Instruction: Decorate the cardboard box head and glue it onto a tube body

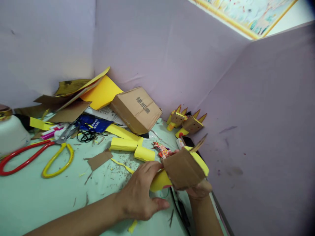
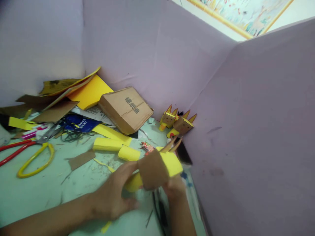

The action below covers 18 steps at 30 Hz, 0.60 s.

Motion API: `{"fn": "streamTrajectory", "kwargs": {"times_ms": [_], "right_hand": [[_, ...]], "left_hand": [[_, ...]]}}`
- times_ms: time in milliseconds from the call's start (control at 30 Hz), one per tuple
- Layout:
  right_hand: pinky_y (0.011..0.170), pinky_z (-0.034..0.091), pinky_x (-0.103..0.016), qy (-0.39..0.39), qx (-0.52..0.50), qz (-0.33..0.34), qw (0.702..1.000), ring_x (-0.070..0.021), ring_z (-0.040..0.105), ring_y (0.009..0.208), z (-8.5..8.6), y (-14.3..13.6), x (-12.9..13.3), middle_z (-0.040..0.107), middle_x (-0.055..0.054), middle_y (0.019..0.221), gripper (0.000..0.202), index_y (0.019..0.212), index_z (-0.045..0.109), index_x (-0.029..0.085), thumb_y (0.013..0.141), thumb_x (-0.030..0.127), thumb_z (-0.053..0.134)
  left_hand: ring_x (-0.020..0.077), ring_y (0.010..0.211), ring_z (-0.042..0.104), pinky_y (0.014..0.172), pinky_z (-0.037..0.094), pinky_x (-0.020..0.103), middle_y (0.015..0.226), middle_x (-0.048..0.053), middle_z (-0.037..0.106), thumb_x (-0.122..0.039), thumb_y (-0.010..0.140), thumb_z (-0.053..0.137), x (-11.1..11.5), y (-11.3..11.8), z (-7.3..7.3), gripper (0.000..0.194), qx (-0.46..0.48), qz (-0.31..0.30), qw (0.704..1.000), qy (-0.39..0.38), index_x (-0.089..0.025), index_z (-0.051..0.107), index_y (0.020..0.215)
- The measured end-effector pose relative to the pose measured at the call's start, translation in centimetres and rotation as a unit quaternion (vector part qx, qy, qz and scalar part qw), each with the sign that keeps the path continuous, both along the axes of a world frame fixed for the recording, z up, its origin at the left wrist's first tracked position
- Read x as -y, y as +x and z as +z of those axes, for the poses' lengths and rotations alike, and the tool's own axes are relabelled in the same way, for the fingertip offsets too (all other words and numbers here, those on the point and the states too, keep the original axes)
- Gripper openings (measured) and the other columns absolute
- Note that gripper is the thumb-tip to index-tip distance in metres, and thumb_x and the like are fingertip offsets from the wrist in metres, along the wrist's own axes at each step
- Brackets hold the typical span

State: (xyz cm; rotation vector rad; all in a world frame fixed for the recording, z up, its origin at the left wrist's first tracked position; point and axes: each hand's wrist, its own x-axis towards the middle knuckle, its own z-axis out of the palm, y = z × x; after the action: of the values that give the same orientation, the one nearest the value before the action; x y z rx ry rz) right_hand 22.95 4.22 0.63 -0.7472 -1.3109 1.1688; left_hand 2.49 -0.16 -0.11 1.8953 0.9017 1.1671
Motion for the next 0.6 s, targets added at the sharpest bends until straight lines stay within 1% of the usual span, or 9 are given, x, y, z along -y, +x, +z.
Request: {"fn": "streamTrajectory", "kwargs": {"times_ms": [67, 133, 200, 267, 333, 400, 500, 533, 600], "right_hand": [[0.088, 0.053, -0.051, -0.031, -0.018, 0.051, 0.998, -0.0359, 0.064, 0.107, -0.1, -0.9, 0.5, 0.069, -0.01, 0.116, 0.084, 0.123, 0.061, 0.031, 0.048, 0.056, 0.089], [0.086, 0.055, -0.044, -0.044, -0.008, 0.083, 0.996, -0.0334, 0.067, 0.103, -0.1, -1.7, 0.7, 0.072, -0.009, 0.111, 0.077, 0.12, 0.063, 0.027, 0.051, 0.048, 0.091], [0.084, 0.055, -0.04, -0.043, -0.004, 0.087, 0.995, -0.0316, 0.068, 0.101, -0.1, -2.3, 0.6, 0.073, -0.009, 0.11, 0.075, 0.12, 0.062, 0.024, 0.054, 0.041, 0.092], [0.084, 0.054, -0.038, -0.032, -0.017, 0.057, 0.998, -0.0298, 0.068, 0.1, -0.1, -2.6, 0.3, 0.072, -0.008, 0.11, 0.074, 0.122, 0.06, 0.022, 0.056, 0.037, 0.091], [0.082, 0.054, -0.036, -0.015, -0.025, 0.015, 0.999, -0.028, 0.068, 0.097, 0.0, -2.6, -0.1, 0.073, -0.007, 0.109, 0.071, 0.122, 0.058, 0.022, 0.059, 0.034, 0.09], [0.08, 0.054, -0.036, -0.01, -0.014, -0.007, 1.0, -0.0271, 0.068, 0.096, 0.4, -2.4, -0.3, 0.072, -0.006, 0.107, 0.07, 0.12, 0.057, 0.022, 0.059, 0.033, 0.09], [0.08, 0.055, -0.035, -0.029, 0.024, 0.009, 0.999, -0.0267, 0.068, 0.098, 1.2, -2.3, -0.5, 0.072, -0.006, 0.107, 0.071, 0.115, 0.057, 0.021, 0.054, 0.031, 0.091], [0.082, 0.055, -0.035, -0.036, 0.034, 0.019, 0.999, -0.0268, 0.067, 0.099, 1.4, -2.3, -0.5, 0.071, -0.007, 0.108, 0.071, 0.115, 0.056, 0.021, 0.053, 0.031, 0.091], [0.085, 0.054, -0.036, -0.038, 0.045, 0.031, 0.998, -0.0276, 0.065, 0.105, 2.0, -2.4, -0.4, 0.069, -0.008, 0.113, 0.072, 0.115, 0.055, 0.021, 0.053, 0.032, 0.091]], "left_hand": [[0.0352, 0.113, 0.058, 0.101, 0.044, 0.047, 0.122, 0.013, 0.065, -0.028, 0.066, 0.072, -0.5, 0.2, -0.1, 0.061, 0.025, -0.02, 0.999, -0.034, -0.016, 0.058, 0.124], [0.0335, 0.108, 0.063, 0.096, 0.048, 0.043, 0.113, 0.009, 0.071, -0.022, 0.066, 0.068, -1.0, 0.5, -0.2, 0.051, 0.083, -0.041, 0.992, -0.092, -0.018, 0.063, 0.116], [0.0326, 0.101, 0.067, 0.089, 0.053, 0.041, 0.106, 0.007, 0.074, -0.022, 0.066, 0.067, -1.6, 0.7, -0.4, 0.04, 0.12, -0.045, 0.982, -0.14, -0.018, 0.067, 0.106], [0.0324, 0.097, 0.068, 0.085, 0.054, 0.041, 0.102, 0.008, 0.075, -0.025, 0.069, 0.068, -2.1, 0.8, -0.6, 0.034, 0.117, -0.028, 0.98, -0.161, -0.017, 0.067, 0.103], [0.0326, 0.102, 0.066, 0.089, 0.052, 0.043, 0.109, 0.01, 0.073, -0.03, 0.073, 0.07, -2.3, 0.6, -0.8, 0.041, 0.102, 0.004, 0.981, -0.166, -0.017, 0.064, 0.111], [0.0334, 0.108, 0.062, 0.094, 0.048, 0.046, 0.118, 0.014, 0.068, -0.035, 0.073, 0.072, -2.3, 0.1, -0.9, 0.057, 0.09, 0.061, 0.982, -0.156, -0.015, 0.057, 0.124], [0.0339, 0.117, 0.056, 0.098, 0.044, 0.048, 0.133, 0.018, 0.056, -0.038, 0.073, 0.071, -2.4, -0.7, -0.5, 0.078, 0.101, 0.141, 0.98, -0.099, -0.013, 0.039, 0.14], [0.0337, 0.122, 0.052, 0.1, 0.042, 0.047, 0.138, 0.018, 0.052, -0.038, 0.074, 0.069, -2.6, -0.9, -0.3, 0.081, 0.106, 0.142, 0.981, -0.079, -0.014, 0.034, 0.143], [0.0334, 0.13, 0.045, 0.103, 0.039, 0.045, 0.145, 0.017, 0.045, -0.04, 0.077, 0.069, -3.1, -1.2, 0.4, 0.082, 0.112, 0.102, 0.987, -0.059, -0.016, 0.031, 0.145]]}}
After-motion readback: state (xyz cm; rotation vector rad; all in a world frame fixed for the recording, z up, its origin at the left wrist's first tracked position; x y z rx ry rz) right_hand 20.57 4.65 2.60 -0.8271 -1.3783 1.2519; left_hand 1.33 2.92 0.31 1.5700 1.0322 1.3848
